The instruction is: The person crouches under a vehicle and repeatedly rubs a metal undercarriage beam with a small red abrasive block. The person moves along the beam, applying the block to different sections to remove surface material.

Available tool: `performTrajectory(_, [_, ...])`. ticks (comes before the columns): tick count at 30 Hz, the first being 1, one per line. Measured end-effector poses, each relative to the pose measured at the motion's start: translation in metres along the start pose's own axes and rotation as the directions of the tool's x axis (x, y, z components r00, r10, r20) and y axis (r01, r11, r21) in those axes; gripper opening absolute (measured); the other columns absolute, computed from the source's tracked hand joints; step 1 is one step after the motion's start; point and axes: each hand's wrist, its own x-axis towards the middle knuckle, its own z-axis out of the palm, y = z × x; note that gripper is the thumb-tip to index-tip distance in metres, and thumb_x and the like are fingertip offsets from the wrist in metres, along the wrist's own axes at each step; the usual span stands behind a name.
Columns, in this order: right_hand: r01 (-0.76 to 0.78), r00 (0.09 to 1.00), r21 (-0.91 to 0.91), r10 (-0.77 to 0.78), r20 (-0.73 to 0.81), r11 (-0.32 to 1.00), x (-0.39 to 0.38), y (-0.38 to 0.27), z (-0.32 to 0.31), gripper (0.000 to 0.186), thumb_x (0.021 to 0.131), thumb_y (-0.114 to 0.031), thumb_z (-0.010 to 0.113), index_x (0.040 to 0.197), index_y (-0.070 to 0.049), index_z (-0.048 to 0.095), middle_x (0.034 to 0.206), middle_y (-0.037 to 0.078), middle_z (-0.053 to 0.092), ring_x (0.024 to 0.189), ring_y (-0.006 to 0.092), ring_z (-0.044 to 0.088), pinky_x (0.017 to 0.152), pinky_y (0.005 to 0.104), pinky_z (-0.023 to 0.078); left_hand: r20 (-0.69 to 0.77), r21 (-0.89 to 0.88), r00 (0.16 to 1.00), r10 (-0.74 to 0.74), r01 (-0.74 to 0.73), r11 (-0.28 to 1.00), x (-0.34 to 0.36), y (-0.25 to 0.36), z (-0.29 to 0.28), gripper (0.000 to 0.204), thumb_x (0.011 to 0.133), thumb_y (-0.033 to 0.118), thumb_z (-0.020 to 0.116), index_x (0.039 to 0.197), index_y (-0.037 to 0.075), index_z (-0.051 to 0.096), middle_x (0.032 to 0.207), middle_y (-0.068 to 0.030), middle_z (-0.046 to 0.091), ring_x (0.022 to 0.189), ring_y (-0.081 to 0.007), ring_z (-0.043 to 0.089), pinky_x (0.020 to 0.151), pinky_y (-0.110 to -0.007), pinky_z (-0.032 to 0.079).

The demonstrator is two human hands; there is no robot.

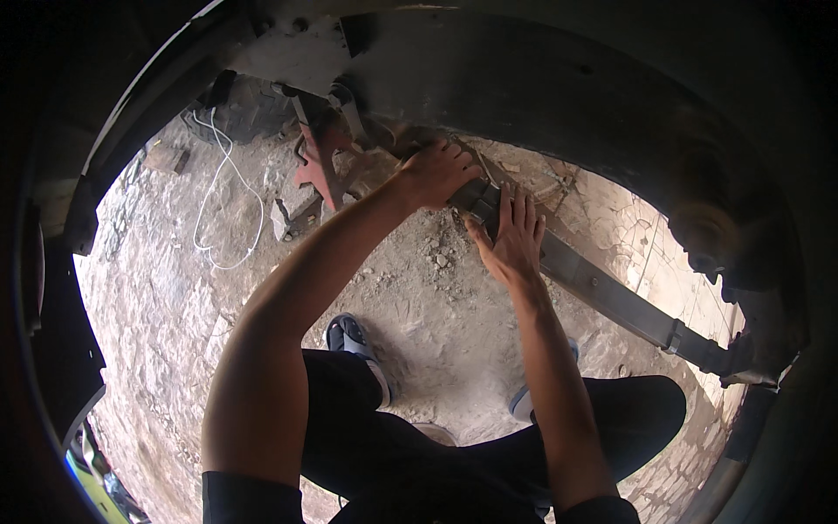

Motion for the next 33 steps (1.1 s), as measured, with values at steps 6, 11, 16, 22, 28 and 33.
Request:
performTrajectory(6, [-0.058,0.998,0.032,0.057,0.04,0.998,-0.005,0.013,-0.007,0.105,0.085,-0.079,0.045,0.158,-0.011,0.01,0.161,0.023,0.012,0.15,0.0413,0.009,0.118,0.0619,0.009,-0.071,0.042,0.997,-0.029,0.032,0.999,0.002,0.005,0.015,0.068,0.072,0.03,0.078,0.133,0.019,0.051,0.118,-0.0058,0.056,0.117,-0.024,0.052,0.1,-0.042,0.038])
performTrajectory(11, [-0.038,0.999,0.046,0.038,-0.003,0.998,0.025,0.003,0.006,0.117,0.078,-0.079,0.057,0.157,-0.008,0.008,0.161,0.024,0.012,0.149,0.0415,0.01,0.119,0.0612,0.01,-0.053,0.015,0.998,-0.015,0.016,1.0,0.009,0.003,0.015,0.074,0.069,0.032,0.082,0.135,0.017,0.05,0.121,-0.0064,0.055,0.119,-0.0249,0.05,0.103,-0.045,0.035])
performTrajectory(16, [0.097,0.992,-0.019,-0.098,-0.076,0.995,0.013,0.001,0.009,0.124,0.072,-0.076,0.067,0.155,-0.003,0.01,0.158,0.026,0.016,0.148,0.0422,0.013,0.118,0.0628,0.013,-0.032,-0.04,0.999,-0.017,0.016,0.999,-0.002,0.0,0.002,0.071,0.07,0.032,0.081,0.133,0.016,0.052,0.127,-0.0068,0.056,0.121,-0.0245,0.051,0.106,-0.043,0.035])
performTrajectory(22, [0.141,0.988,-0.012,-0.142,-0.065,0.99,0.014,0.005,0.002,0.128,0.069,-0.07,0.075,0.155,-0.002,0.008,0.156,0.026,0.019,0.146,0.0431,0.017,0.116,0.0651,0.018,0.041,-0.028,0.999,-0.006,0.007,1.0,0.002,0.002,0.0,0.073,0.071,0.032,0.081,0.135,0.015,0.05,0.13,-0.0075,0.056,0.126,-0.0252,0.05,0.108,-0.044,0.034])
performTrajectory(28, [0.311,0.943,-0.084,-0.318,-0.092,0.947,-0.001,0.009,0.004,0.132,0.066,-0.069,0.077,0.155,-0.002,0.006,0.158,0.026,0.016,0.146,0.0446,0.018,0.116,0.0646,0.018,-0.042,-0.006,0.999,0.014,-0.014,1.0,-0.003,-0.002,0.006,0.073,0.069,0.028,0.081,0.134,0.015,0.051,0.121,-0.0077,0.054,0.12,-0.0259,0.05,0.105,-0.045,0.035])
performTrajectory(33, [0.343,0.934,-0.023,-0.343,-0.1,0.939,0.015,0.016,-0.004,0.123,0.072,-0.066,0.074,0.156,-0.005,0.008,0.158,0.024,0.019,0.146,0.0421,0.021,0.117,0.0614,0.018,-0.027,0.003,1.0,0.014,-0.014,1.0,0.002,0.002,0.002,0.076,0.069,0.029,0.081,0.136,0.014,0.049,0.121,-0.0076,0.054,0.119,-0.0259,0.05,0.106,-0.044,0.035])
